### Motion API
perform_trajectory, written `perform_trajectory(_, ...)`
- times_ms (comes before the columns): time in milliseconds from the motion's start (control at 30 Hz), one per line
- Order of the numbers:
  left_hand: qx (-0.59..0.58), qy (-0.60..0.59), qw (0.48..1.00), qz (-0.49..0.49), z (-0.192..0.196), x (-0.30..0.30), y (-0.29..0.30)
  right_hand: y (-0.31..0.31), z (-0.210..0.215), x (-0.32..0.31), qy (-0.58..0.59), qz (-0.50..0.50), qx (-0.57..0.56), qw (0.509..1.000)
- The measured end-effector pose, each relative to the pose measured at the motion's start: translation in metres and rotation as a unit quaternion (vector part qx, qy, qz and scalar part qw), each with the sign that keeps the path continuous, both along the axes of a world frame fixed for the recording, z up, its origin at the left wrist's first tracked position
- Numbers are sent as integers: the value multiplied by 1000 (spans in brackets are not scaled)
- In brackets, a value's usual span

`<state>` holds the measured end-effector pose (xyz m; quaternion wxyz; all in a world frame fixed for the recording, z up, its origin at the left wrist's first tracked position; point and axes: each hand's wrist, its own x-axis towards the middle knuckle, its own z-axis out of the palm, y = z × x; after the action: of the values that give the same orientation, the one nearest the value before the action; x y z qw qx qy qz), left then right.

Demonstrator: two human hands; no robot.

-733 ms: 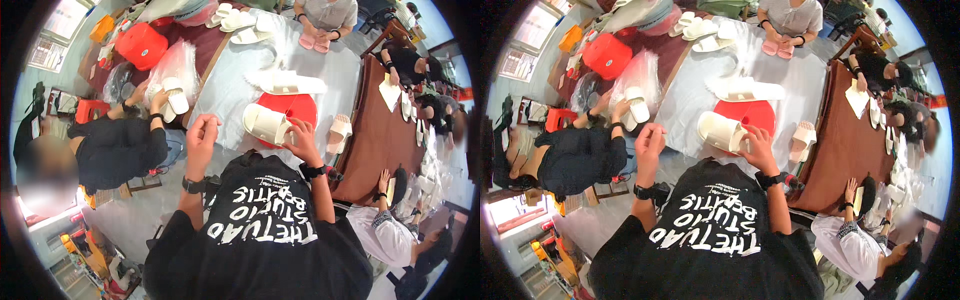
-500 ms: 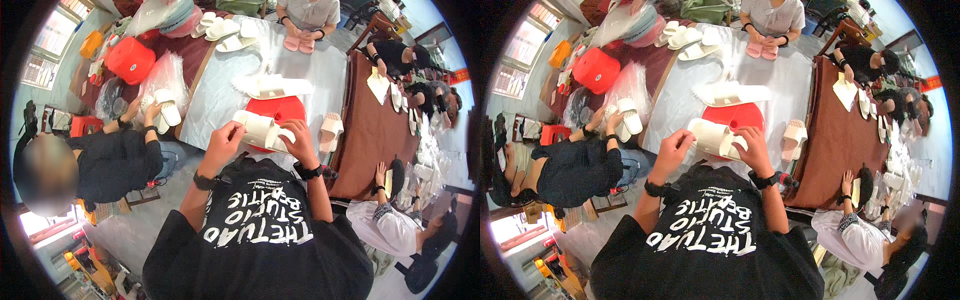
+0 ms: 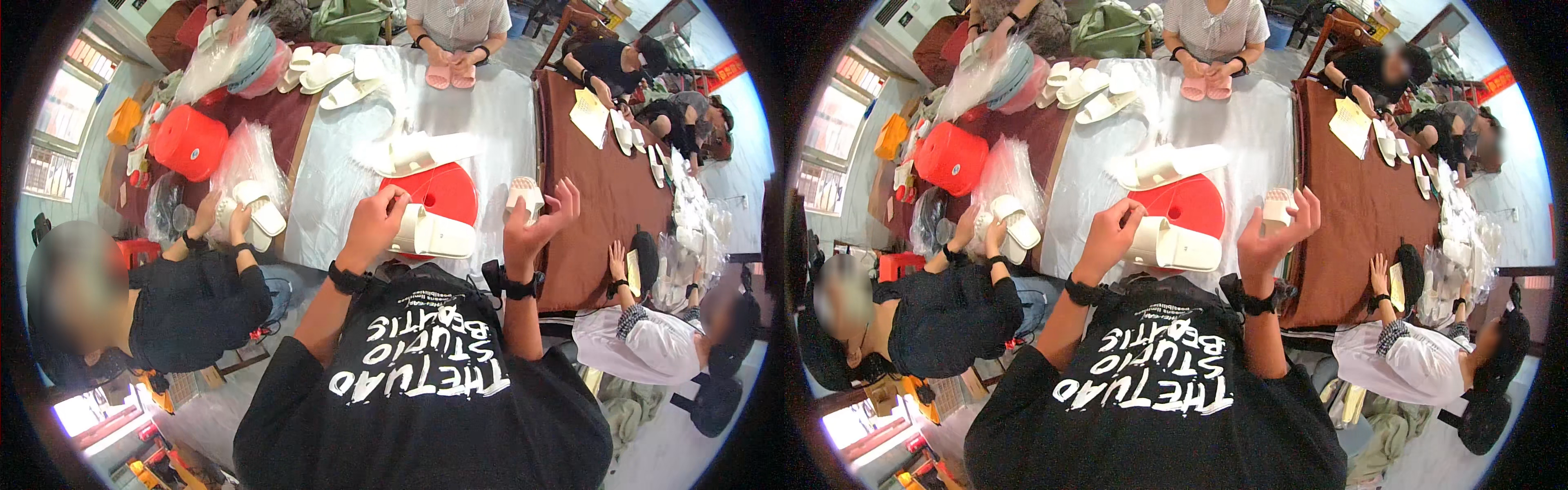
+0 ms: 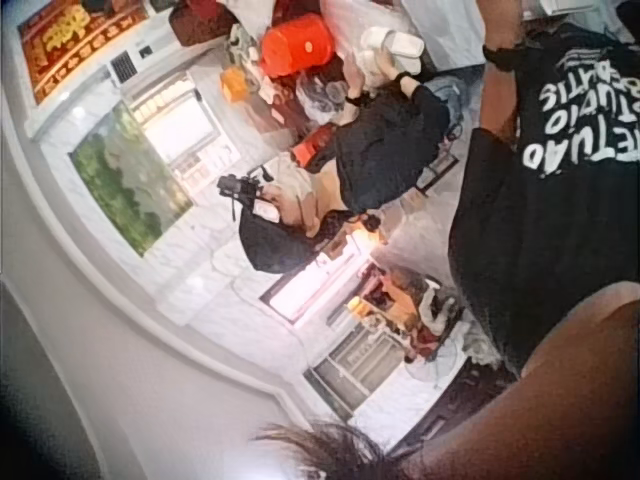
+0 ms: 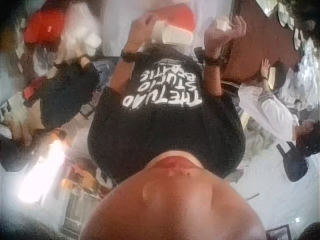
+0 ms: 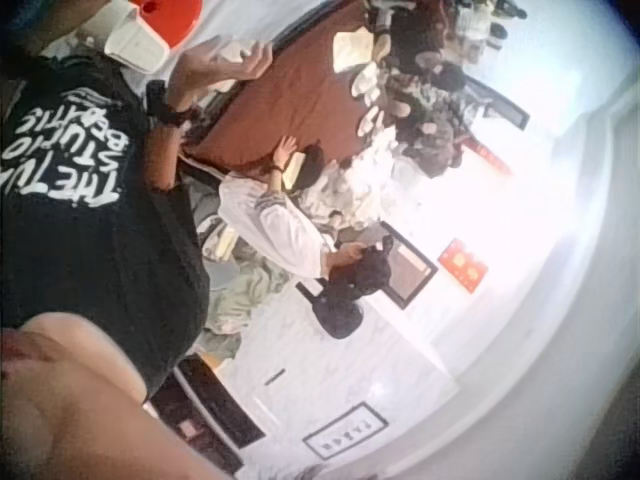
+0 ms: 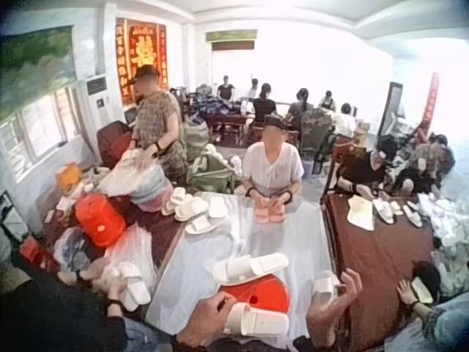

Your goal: Inspecting and assembling white slippers in a manufacturing setting.

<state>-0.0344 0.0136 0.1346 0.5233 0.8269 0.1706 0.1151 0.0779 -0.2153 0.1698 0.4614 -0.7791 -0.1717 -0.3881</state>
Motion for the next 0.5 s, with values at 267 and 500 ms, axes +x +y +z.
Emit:
perform_trajectory(267, 63, -53, 994, -78, -4, 31, -5, 50, 1, -10, 96, 335, -283, 894)
perform_trajectory(500, 32, -7, 997, -73, -14, 50, 18, 47, -63, 32, 295, 381, -112, 869)
